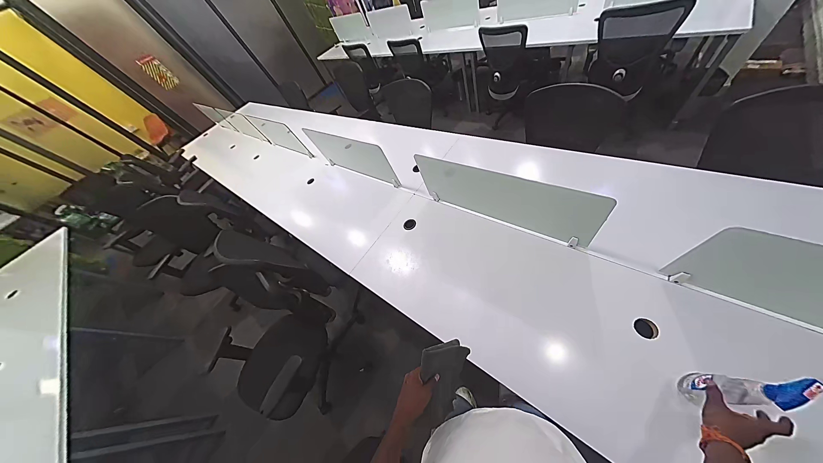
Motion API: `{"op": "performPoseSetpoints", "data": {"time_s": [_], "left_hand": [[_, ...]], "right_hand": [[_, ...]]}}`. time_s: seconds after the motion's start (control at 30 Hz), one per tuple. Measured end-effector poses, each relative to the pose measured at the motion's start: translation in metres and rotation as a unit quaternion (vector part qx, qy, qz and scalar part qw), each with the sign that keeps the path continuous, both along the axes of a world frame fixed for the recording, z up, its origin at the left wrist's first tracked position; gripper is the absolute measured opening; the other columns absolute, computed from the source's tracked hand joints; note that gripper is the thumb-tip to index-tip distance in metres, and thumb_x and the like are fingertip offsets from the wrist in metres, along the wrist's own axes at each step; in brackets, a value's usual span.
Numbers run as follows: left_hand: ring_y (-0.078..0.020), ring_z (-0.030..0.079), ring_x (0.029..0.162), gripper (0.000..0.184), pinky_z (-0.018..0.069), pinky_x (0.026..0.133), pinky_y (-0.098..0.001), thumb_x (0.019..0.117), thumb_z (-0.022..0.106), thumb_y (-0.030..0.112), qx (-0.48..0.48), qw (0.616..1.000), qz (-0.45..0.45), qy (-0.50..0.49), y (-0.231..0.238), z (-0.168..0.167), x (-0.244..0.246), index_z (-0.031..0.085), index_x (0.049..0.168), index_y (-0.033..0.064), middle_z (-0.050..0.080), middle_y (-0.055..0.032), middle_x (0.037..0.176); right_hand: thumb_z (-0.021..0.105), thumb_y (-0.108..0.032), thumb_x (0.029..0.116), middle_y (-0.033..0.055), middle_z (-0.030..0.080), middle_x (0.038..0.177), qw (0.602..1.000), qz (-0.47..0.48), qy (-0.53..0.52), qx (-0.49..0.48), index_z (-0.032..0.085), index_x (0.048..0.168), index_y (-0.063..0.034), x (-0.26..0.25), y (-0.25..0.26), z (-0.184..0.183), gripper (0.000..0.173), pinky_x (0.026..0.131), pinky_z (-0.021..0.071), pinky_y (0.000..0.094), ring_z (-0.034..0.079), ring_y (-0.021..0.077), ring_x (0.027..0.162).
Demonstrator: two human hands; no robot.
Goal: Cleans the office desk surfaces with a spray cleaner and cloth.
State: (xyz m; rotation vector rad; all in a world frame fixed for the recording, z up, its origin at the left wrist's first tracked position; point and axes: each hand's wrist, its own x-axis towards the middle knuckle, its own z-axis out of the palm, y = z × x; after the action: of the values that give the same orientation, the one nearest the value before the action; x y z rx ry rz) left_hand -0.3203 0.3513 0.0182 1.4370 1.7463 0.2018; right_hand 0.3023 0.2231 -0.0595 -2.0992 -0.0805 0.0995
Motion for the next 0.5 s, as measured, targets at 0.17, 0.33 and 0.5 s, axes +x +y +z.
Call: {"op": "performPoseSetpoints", "data": {"time_s": [0.17, 0.33, 0.5], "left_hand": [[-0.0155, 0.073, 0.091, 0.027, 0.0594, 0.09, -0.04, 0.0933, 0.074, 0.027, 0.031, 0.994, 0.035, -0.1, 0.008, 0.022, 0.009, 0.072, 0.109, 0.005, 0.076, -0.0084, 0.097], [-0.013, 0.075, 0.087, 0.025, 0.0626, 0.085, -0.033, 0.091, 0.077, 0.014, 0.05, 0.961, 0.049, -0.267, 0.003, 0.074, 0.019, 0.07, 0.11, 0.0003, 0.077, -0.0077, 0.096], [-0.0169, 0.075, 0.088, 0.029, 0.0631, 0.084, -0.0353, 0.0895, 0.078, 0.009, 0.023, 0.933, 0.114, -0.341, -0.027, 0.108, -0.005, 0.066, 0.114, -0.0021, 0.076, -0.0098, 0.097]], "right_hand": [[0.067, -0.035, 0.0943, 0.0344, 0.049, 0.146, 0.985, -0.011, 0.099, -0.141, 0.036, 0.15, 0.0095, -0.083, -0.019, -0.026, 0.078, 0.113, 0.0434, 0.0525, 0.052, 0.0438, 0.135], [0.054, -0.015, 0.1055, 0.0287, 0.068, 0.115, 0.895, 0.398, 0.196, -0.052, 0.06, 0.125, 0.0091, -0.196, 0.033, -0.048, 0.031, 0.09, 0.0561, 0.054, 0.069, 0.0383, 0.102], [0.033, -0.048, 0.1067, 0.0098, 0.068, 0.131, 0.671, 0.632, 0.387, 0.04, 0.054, 0.142, -0.0068, -0.33, 0.084, 0.032, 0.058, 0.097, 0.0535, 0.0427, 0.065, 0.0202, 0.119]]}}
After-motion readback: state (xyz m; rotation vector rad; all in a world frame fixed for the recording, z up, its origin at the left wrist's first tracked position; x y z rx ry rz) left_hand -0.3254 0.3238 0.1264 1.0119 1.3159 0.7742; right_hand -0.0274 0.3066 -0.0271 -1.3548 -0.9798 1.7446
